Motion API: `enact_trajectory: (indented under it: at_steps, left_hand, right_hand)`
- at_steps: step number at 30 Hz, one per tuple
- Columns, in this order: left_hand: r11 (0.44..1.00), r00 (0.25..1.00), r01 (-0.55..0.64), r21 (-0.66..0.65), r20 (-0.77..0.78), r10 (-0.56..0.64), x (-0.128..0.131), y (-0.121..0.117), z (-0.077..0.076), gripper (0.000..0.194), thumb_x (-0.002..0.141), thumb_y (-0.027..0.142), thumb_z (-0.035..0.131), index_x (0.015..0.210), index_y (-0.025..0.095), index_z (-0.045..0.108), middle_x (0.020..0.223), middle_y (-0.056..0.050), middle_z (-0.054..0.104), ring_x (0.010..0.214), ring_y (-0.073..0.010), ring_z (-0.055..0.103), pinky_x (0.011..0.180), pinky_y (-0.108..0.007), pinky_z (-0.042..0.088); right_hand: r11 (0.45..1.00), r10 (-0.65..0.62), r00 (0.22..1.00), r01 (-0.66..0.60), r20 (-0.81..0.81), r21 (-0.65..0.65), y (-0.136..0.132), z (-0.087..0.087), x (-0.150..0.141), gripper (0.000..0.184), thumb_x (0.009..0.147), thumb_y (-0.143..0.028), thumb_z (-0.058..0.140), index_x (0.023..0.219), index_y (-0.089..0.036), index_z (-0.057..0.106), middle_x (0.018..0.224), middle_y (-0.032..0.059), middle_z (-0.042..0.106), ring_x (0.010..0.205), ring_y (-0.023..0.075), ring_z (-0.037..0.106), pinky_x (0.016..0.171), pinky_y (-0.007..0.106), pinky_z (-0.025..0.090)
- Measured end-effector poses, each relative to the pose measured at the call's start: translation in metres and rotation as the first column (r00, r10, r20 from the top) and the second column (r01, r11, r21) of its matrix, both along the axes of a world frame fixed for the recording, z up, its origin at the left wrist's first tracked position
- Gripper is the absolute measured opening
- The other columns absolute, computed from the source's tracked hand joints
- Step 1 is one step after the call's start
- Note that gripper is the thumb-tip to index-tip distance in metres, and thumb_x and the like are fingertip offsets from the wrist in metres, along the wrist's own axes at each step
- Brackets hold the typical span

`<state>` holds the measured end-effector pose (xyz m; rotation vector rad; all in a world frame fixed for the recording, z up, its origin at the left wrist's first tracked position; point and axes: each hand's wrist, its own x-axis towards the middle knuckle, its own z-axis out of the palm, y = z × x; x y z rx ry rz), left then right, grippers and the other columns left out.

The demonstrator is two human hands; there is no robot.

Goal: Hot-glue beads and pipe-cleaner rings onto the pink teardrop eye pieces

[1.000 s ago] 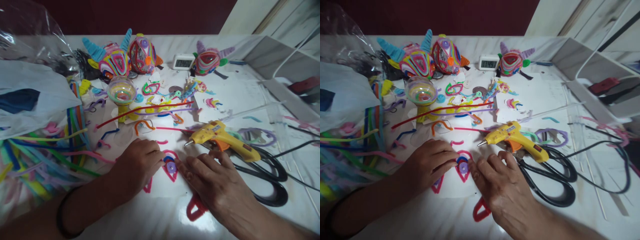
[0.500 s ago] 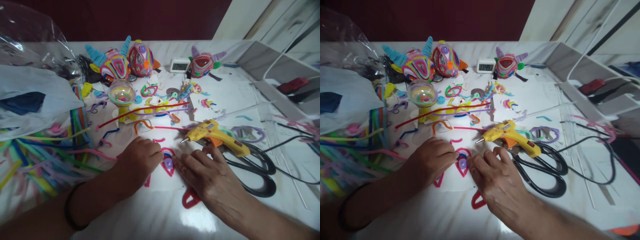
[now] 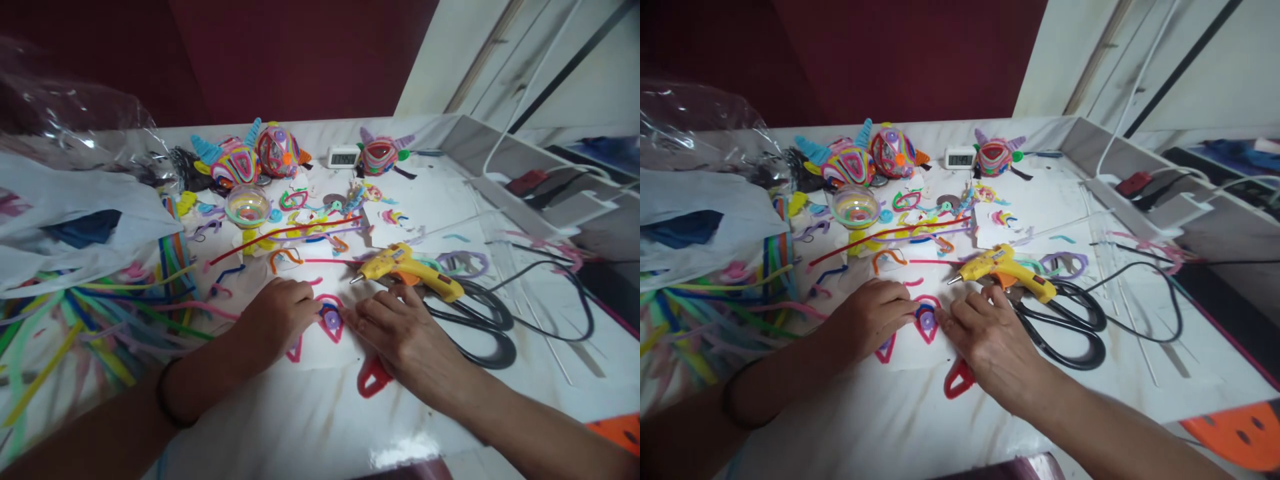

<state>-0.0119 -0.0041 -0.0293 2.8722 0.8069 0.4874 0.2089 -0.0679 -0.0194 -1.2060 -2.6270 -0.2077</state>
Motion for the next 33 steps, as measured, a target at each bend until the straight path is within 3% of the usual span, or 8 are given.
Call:
enact_trajectory:
  at_steps: [11, 18, 29, 33]
  left_hand:
    - [1.000, 1.000, 0.014, -0.024, 0.010, -0.014, 0.000, 0.001, 0.002, 0.019, 0.092, 0.018, 0.050, 0.087, 0.014, 0.068, 0.081, -0.005, 0.064, 0.077, -0.0172, 0.060, 0.072, -0.031, 0.045]
    - [0.999, 1.000, 0.012, -0.038, 0.007, -0.012, -0.003, 0.002, 0.007, 0.017, 0.091, 0.017, 0.051, 0.090, 0.014, 0.067, 0.087, -0.005, 0.066, 0.084, -0.0184, 0.061, 0.076, -0.032, 0.046]
    - [1.000, 0.998, -0.011, -0.021, 0.054, 0.012, -0.004, 0.003, 0.005, 0.020, 0.093, 0.018, 0.046, 0.087, 0.015, 0.064, 0.085, -0.005, 0.068, 0.081, -0.0178, 0.063, 0.074, -0.030, 0.047]
    - [1.000, 0.992, -0.018, 0.010, 0.123, 0.016, -0.005, 0.003, 0.009, 0.023, 0.093, 0.013, 0.042, 0.088, 0.013, 0.065, 0.086, -0.007, 0.069, 0.080, -0.0186, 0.064, 0.073, -0.030, 0.050]
  right_hand:
    - [0.999, 0.027, 0.966, -0.035, -0.259, -0.025, 0.000, 0.007, 0.009, 0.028, 0.086, -0.005, 0.045, 0.107, -0.011, 0.064, 0.085, 0.0088, 0.068, 0.079, 0.0215, 0.057, 0.074, 0.038, 0.035]
    - [0.996, 0.017, 0.974, -0.036, -0.227, -0.078, -0.006, 0.016, 0.012, 0.027, 0.088, -0.007, 0.046, 0.107, -0.014, 0.064, 0.086, 0.0083, 0.069, 0.080, 0.0210, 0.059, 0.077, 0.038, 0.037]
    - [0.995, -0.012, 0.974, -0.011, -0.228, -0.096, -0.011, 0.014, 0.015, 0.024, 0.089, -0.010, 0.047, 0.104, -0.014, 0.065, 0.086, 0.0096, 0.068, 0.078, 0.0225, 0.061, 0.072, 0.039, 0.040]
    - [0.999, -0.024, 0.963, 0.017, -0.268, -0.028, -0.014, 0.016, 0.020, 0.020, 0.092, -0.014, 0.046, 0.101, -0.016, 0.064, 0.085, 0.0092, 0.068, 0.077, 0.0219, 0.061, 0.069, 0.038, 0.043]
